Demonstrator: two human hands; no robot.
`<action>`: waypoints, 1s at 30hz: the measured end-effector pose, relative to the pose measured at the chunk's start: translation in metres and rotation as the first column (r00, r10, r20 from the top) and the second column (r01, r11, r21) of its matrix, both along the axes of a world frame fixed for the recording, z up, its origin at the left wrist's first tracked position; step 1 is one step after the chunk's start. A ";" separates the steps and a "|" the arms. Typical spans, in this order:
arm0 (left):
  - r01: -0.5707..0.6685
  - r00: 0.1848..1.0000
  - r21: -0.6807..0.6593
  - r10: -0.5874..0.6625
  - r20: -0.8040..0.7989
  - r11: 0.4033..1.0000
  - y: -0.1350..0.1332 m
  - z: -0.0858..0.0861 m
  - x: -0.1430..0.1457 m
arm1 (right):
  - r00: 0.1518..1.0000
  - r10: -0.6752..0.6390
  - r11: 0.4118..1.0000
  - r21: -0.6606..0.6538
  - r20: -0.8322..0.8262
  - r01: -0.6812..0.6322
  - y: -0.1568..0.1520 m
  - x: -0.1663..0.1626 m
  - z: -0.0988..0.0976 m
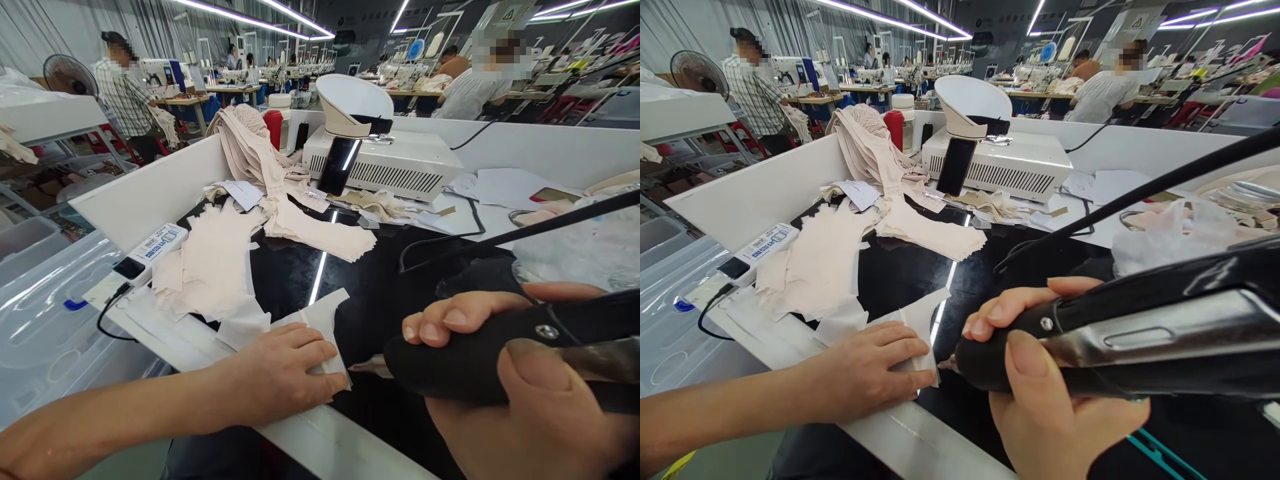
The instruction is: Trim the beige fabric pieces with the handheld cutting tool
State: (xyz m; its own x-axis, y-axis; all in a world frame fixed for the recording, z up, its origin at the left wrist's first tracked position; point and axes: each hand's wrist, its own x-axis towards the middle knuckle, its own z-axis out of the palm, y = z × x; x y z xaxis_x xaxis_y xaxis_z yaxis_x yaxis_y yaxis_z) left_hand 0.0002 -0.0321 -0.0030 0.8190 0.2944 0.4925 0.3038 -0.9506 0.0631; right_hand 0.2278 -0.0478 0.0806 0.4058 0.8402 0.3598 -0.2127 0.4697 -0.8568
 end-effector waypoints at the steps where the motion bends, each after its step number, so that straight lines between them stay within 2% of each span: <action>1: -0.003 1.000 0.000 0.003 0.011 1.000 0.000 0.000 0.000 | 1.000 0.004 1.000 0.003 -0.001 -0.004 0.001 0.001 0.001; 9: -0.043 0.997 -0.003 0.043 0.068 0.999 -0.003 0.001 -0.001 | 0.998 0.059 0.998 -0.004 0.020 -0.059 0.003 -0.002 0.000; 16: -0.051 0.990 0.001 0.050 0.136 0.999 -0.003 0.004 0.001 | 0.996 -0.094 0.994 0.064 0.007 0.093 0.004 -0.014 -0.011; 21: -0.050 0.992 0.011 0.048 0.120 0.999 -0.003 0.003 0.000 | 0.999 -0.006 1.000 -0.005 0.045 0.006 0.010 -0.010 -0.002; 26: -0.064 0.994 0.022 0.062 0.089 0.998 -0.003 0.000 0.001 | 0.996 -0.081 0.996 0.051 0.035 0.079 0.013 -0.017 0.000; 30: -0.091 0.995 -0.012 0.091 0.038 0.996 -0.020 0.004 0.002 | 0.998 -0.051 0.999 0.007 0.045 0.051 0.004 -0.019 -0.005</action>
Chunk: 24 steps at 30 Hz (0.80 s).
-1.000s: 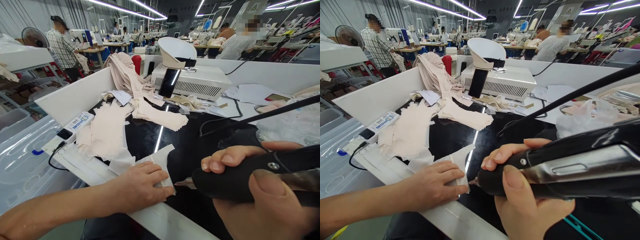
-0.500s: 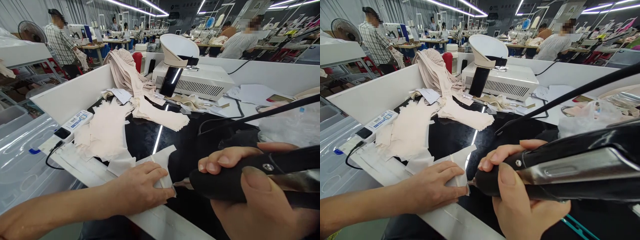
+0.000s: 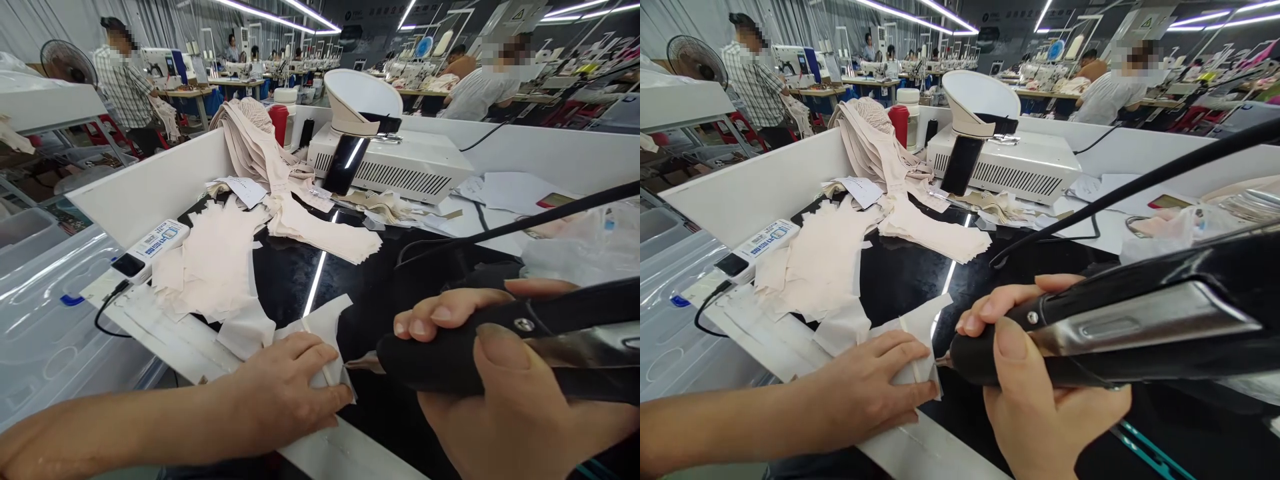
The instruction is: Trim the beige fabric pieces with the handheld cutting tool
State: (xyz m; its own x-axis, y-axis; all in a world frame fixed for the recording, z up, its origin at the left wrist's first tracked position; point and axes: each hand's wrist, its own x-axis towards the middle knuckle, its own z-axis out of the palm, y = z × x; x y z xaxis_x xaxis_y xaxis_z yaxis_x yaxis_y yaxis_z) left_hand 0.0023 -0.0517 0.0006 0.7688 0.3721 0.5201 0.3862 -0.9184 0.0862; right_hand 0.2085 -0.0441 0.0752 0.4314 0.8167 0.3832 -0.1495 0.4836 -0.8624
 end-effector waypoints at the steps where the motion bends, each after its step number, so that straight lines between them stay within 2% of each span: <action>1: -0.012 1.000 -0.013 0.012 -0.011 1.000 -0.005 0.002 0.000 | 1.000 -0.004 1.000 0.014 -0.015 0.004 -0.002 0.000 -0.001; 5: -0.036 0.999 0.004 0.036 -0.039 0.999 -0.016 0.008 -0.001 | 1.000 0.027 0.999 0.029 -0.017 -0.026 -0.007 0.001 -0.003; 9: 0.041 0.993 0.069 -0.034 -0.109 0.997 -0.001 0.012 -0.001 | 1.000 0.030 0.999 0.043 -0.008 -0.029 -0.006 0.001 -0.001; 12: 0.107 0.988 0.034 -0.102 -0.113 0.994 0.017 0.010 -0.003 | 0.997 0.072 0.997 0.003 0.014 -0.072 -0.007 0.003 0.002; 17: 0.152 0.988 -0.032 -0.153 -0.004 0.988 0.038 0.005 -0.014 | 0.994 0.090 0.996 -0.010 0.053 -0.090 -0.010 0.008 0.006; 24: 0.187 0.982 -0.090 -0.188 -0.001 0.978 0.042 0.004 -0.023 | 0.995 0.074 0.997 -0.014 0.063 -0.073 -0.006 0.007 0.004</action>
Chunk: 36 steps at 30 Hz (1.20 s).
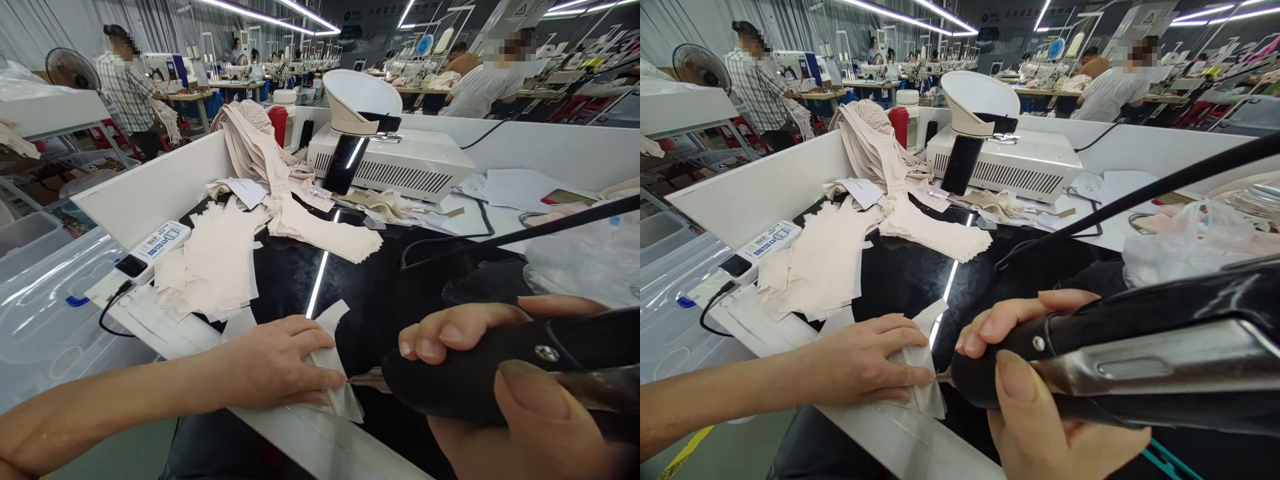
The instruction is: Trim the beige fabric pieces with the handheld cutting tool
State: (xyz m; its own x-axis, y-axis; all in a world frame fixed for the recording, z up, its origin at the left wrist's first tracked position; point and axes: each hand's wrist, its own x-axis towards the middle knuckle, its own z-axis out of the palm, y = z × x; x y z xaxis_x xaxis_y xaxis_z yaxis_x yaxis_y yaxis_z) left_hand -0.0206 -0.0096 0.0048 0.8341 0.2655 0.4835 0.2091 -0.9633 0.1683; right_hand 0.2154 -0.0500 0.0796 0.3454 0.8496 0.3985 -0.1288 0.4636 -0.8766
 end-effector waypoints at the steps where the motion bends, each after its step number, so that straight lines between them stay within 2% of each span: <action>1: -0.002 1.000 -0.005 0.002 -0.006 1.000 -0.001 0.000 0.000 | 1.000 -0.019 1.000 0.003 -0.015 0.019 0.002 -0.002 0.000; 5: -0.009 0.999 -0.016 0.008 -0.049 1.000 -0.005 -0.001 0.001 | 0.995 -0.083 0.996 0.039 -0.058 0.086 0.008 -0.006 0.004; 9: -0.003 0.998 -0.020 0.002 -0.058 1.000 -0.007 0.000 0.004 | 0.999 -0.037 0.999 0.004 -0.035 0.037 0.009 -0.004 0.007; 17: -0.028 0.997 -0.056 0.024 -0.071 0.998 -0.007 -0.003 0.004 | 0.996 -0.069 0.994 0.077 -0.065 0.074 0.013 -0.007 -0.015; 21: -0.033 0.997 -0.059 0.029 -0.069 0.998 -0.013 -0.003 0.006 | 0.987 -0.125 0.987 0.086 -0.097 0.134 0.016 -0.009 -0.007; 25: -0.115 0.987 0.005 0.115 -0.111 0.993 -0.034 0.000 0.013 | 0.994 -0.106 0.993 0.047 -0.021 0.107 0.015 -0.013 0.004; 29: -0.196 0.972 0.043 0.200 -0.126 0.980 -0.049 0.008 0.016 | 0.990 -0.127 0.989 0.074 -0.053 0.131 0.013 -0.012 0.001; 33: -0.179 0.977 0.115 0.191 -0.099 0.977 -0.032 0.017 0.016 | 0.998 -0.068 0.998 0.013 0.007 0.068 0.008 -0.001 -0.001; 36: -0.084 0.993 0.102 0.091 -0.069 0.991 -0.005 0.017 0.017 | 0.993 -0.111 0.994 0.020 0.046 0.110 0.005 0.007 -0.003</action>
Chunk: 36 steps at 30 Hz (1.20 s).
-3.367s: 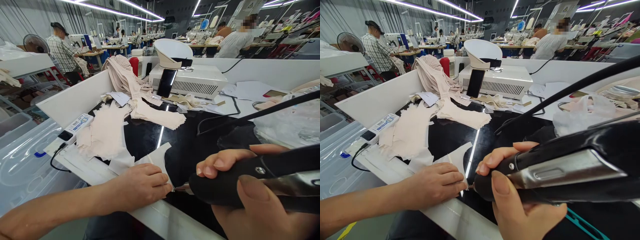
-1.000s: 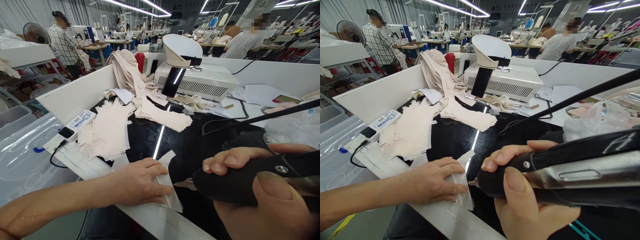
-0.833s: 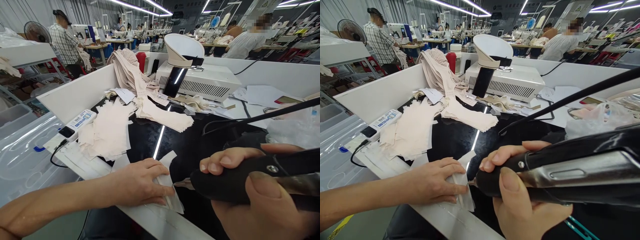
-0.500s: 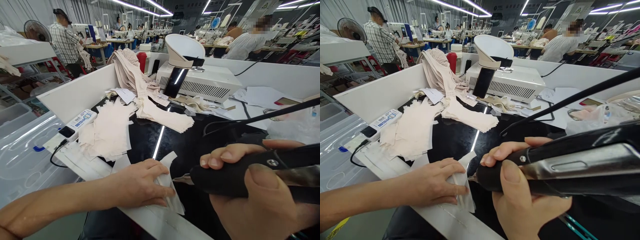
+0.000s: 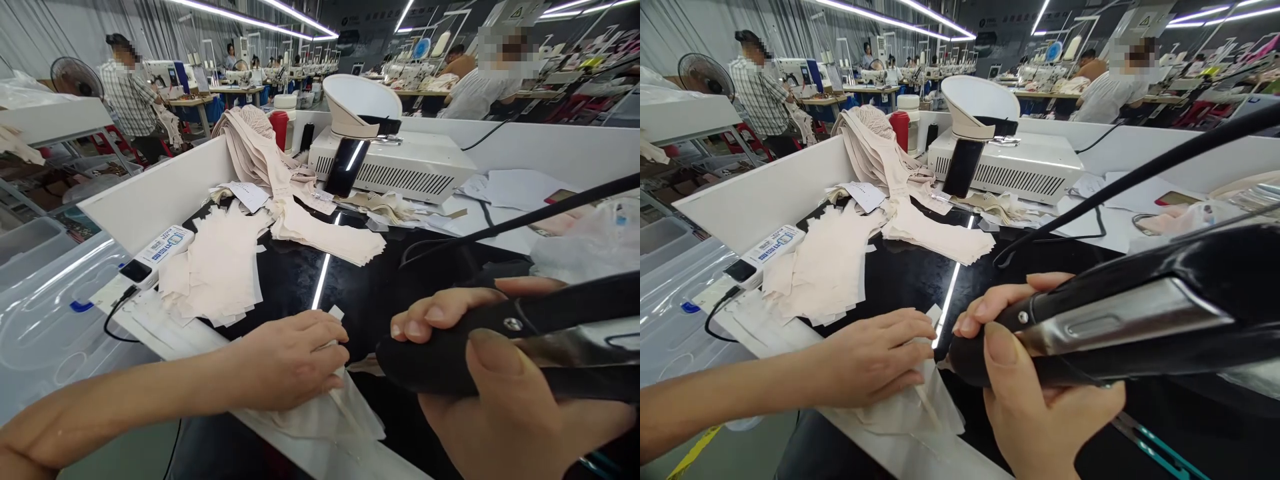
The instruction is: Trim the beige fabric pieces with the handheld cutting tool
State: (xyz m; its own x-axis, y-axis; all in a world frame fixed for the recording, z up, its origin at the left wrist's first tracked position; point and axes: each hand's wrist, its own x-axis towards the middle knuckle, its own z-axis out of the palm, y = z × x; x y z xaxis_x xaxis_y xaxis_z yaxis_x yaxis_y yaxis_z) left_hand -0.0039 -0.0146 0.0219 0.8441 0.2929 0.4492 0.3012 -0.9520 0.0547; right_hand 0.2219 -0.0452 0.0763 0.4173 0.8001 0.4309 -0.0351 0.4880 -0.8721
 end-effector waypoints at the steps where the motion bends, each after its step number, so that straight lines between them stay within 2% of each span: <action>1: 0.042 0.999 -0.018 -0.042 0.004 0.999 0.009 -0.001 0.000 | 1.000 -0.005 1.000 0.005 0.009 0.005 0.000 0.001 -0.002; 6: 0.149 0.988 -0.089 -0.151 -0.026 0.985 0.033 -0.011 -0.006 | 1.000 -0.011 1.000 0.000 0.026 0.011 0.001 0.000 -0.008; 12: 0.135 0.990 -0.179 -0.138 -0.003 0.974 0.033 -0.013 -0.025 | 0.998 0.052 0.998 -0.034 -0.026 -0.053 0.000 -0.009 -0.004; 16: 0.157 0.987 -0.134 -0.160 -0.012 0.978 0.033 -0.010 -0.028 | 0.995 0.070 0.997 -0.007 -0.066 -0.071 0.000 -0.014 -0.004; 22: 0.140 0.989 -0.070 -0.143 -0.036 0.988 0.029 -0.012 -0.030 | 0.994 0.078 0.994 -0.066 -0.076 -0.083 0.000 -0.013 -0.001; 29: 0.129 0.987 -0.058 -0.134 -0.083 0.990 0.028 -0.015 -0.028 | 0.994 0.027 0.997 -0.066 -0.105 -0.034 0.004 -0.016 0.008; 36: 0.135 0.990 -0.078 -0.137 -0.021 0.988 0.031 -0.024 -0.028 | 0.997 0.002 0.997 -0.076 -0.074 -0.008 0.012 -0.026 0.005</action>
State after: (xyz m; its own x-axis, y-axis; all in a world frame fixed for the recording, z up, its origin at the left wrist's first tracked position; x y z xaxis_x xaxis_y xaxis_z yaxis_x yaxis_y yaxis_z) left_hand -0.0318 0.0159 -0.0018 0.8895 0.2073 0.4071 0.1719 -0.9775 0.1223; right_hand 0.1958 -0.0333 0.0818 0.4415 0.8318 0.3364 -0.1034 0.4197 -0.9018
